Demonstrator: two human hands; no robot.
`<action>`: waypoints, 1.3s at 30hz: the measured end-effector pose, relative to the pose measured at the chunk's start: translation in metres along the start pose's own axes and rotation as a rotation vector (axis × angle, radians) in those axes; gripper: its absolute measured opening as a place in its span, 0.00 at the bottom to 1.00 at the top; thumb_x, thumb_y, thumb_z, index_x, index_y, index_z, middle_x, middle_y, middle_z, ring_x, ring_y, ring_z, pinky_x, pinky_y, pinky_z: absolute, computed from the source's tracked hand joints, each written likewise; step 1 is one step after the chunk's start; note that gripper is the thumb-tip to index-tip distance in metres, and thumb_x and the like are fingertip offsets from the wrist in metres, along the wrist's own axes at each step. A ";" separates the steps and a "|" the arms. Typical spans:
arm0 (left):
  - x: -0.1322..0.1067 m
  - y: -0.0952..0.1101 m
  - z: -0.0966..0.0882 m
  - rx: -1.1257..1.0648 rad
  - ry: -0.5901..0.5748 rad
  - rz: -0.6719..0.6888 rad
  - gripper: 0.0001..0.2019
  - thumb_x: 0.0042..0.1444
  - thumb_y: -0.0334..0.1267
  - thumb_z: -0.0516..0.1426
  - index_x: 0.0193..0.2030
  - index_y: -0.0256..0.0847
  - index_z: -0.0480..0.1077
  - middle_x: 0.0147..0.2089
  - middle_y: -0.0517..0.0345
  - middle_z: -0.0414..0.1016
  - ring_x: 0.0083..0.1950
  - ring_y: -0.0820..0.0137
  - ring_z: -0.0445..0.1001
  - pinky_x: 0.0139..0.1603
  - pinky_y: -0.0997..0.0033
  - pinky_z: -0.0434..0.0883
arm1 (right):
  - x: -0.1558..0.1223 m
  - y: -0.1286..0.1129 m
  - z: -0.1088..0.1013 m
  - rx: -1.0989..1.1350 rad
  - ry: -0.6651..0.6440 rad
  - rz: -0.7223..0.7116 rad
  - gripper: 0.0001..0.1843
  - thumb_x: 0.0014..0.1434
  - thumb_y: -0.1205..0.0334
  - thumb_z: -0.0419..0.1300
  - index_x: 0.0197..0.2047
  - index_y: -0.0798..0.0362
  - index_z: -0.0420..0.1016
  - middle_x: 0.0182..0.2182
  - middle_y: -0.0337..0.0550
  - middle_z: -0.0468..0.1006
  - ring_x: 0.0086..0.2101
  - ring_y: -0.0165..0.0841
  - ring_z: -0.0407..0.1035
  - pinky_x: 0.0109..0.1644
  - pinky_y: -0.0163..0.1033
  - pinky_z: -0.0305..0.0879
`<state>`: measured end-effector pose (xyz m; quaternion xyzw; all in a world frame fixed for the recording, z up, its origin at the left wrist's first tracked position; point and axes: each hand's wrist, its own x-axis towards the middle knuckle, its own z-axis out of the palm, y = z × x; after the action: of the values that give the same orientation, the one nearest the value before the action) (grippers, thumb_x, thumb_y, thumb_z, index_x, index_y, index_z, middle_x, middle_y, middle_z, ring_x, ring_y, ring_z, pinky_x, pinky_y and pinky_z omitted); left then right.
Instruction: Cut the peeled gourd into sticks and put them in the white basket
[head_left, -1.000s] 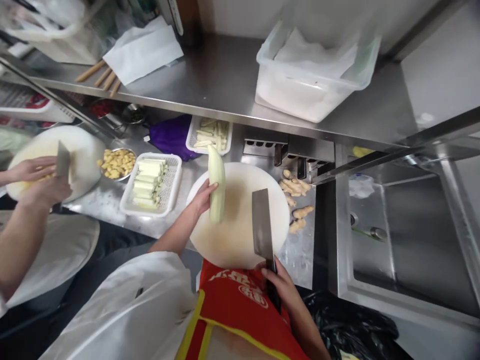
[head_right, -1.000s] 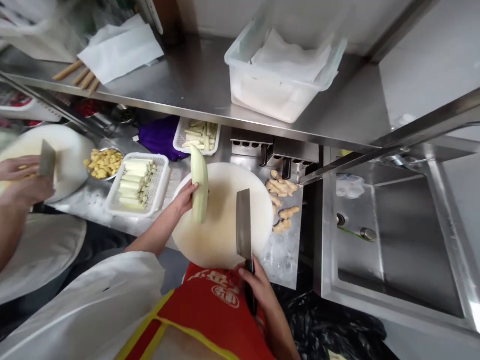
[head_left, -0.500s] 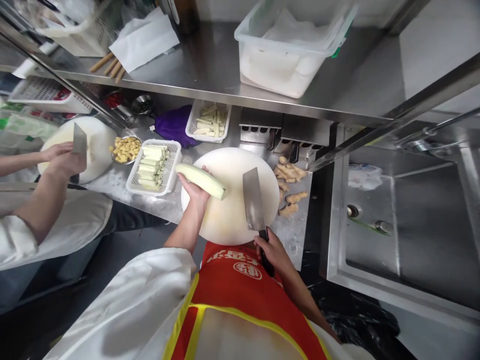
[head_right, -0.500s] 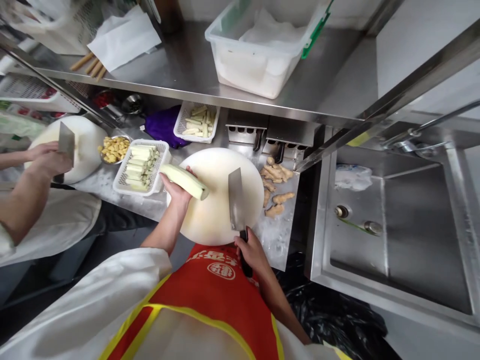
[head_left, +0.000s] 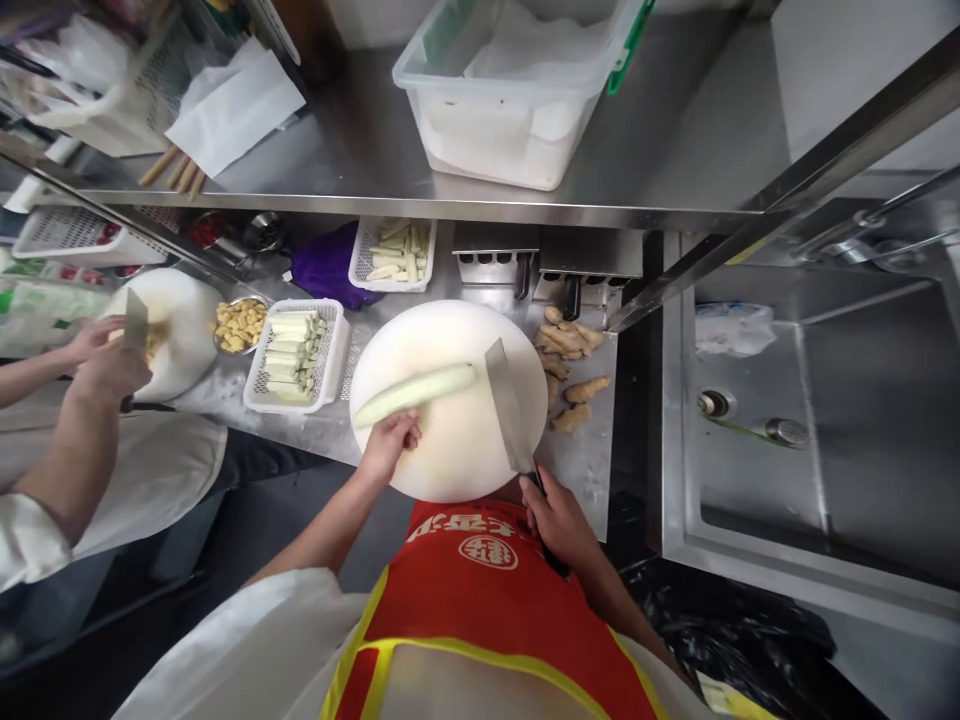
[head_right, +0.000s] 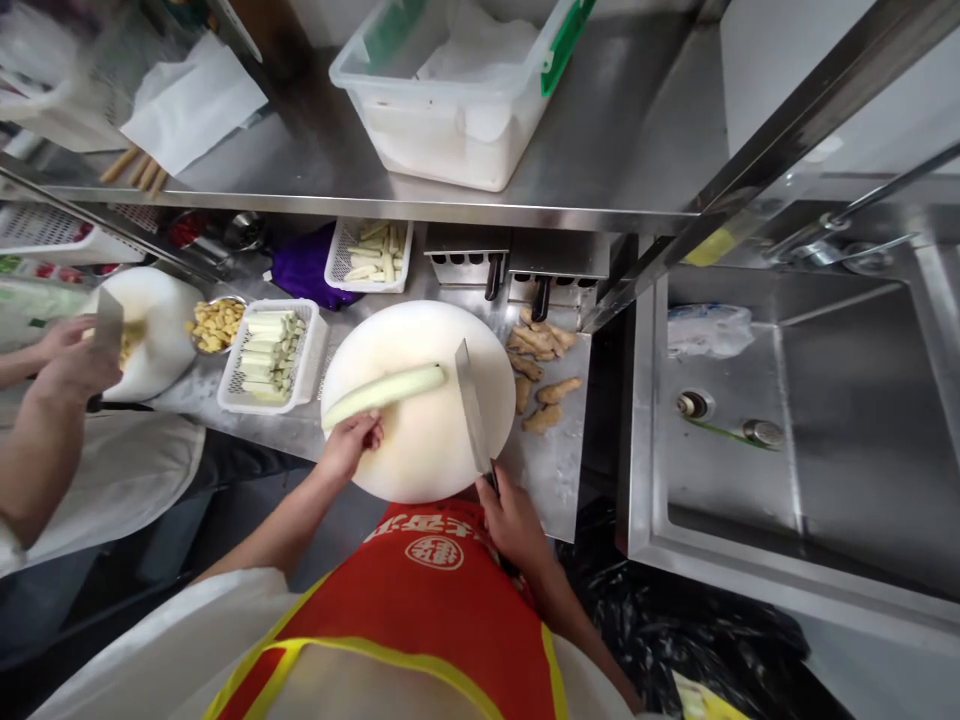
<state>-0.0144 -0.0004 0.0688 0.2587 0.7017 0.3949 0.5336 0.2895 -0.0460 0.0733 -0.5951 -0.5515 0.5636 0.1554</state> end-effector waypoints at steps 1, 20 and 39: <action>0.005 0.006 0.001 0.166 -0.017 0.242 0.13 0.57 0.49 0.65 0.35 0.40 0.76 0.36 0.51 0.77 0.39 0.64 0.76 0.44 0.64 0.75 | -0.002 -0.002 -0.006 -0.012 -0.015 -0.002 0.27 0.70 0.43 0.45 0.59 0.53 0.68 0.24 0.37 0.75 0.22 0.35 0.70 0.29 0.39 0.66; 0.116 0.055 0.031 0.686 -0.713 0.877 0.10 0.58 0.44 0.64 0.45 0.47 0.80 0.53 0.46 0.77 0.58 0.52 0.70 0.64 0.52 0.60 | 0.001 -0.082 -0.017 -0.296 -0.130 -0.055 0.24 0.73 0.51 0.42 0.60 0.49 0.71 0.54 0.53 0.80 0.52 0.46 0.75 0.52 0.44 0.64; 0.031 0.127 -0.054 0.190 0.183 0.753 0.37 0.39 0.39 0.74 0.58 0.46 0.70 0.62 0.52 0.69 0.64 0.54 0.69 0.66 0.58 0.67 | 0.059 -0.038 0.002 -0.069 0.007 -0.067 0.16 0.70 0.51 0.47 0.48 0.48 0.71 0.26 0.39 0.76 0.25 0.34 0.71 0.29 0.35 0.61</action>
<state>-0.0825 0.0798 0.1639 0.5098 0.6358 0.5178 0.2603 0.2549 0.0149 0.0740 -0.5831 -0.5898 0.5367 0.1554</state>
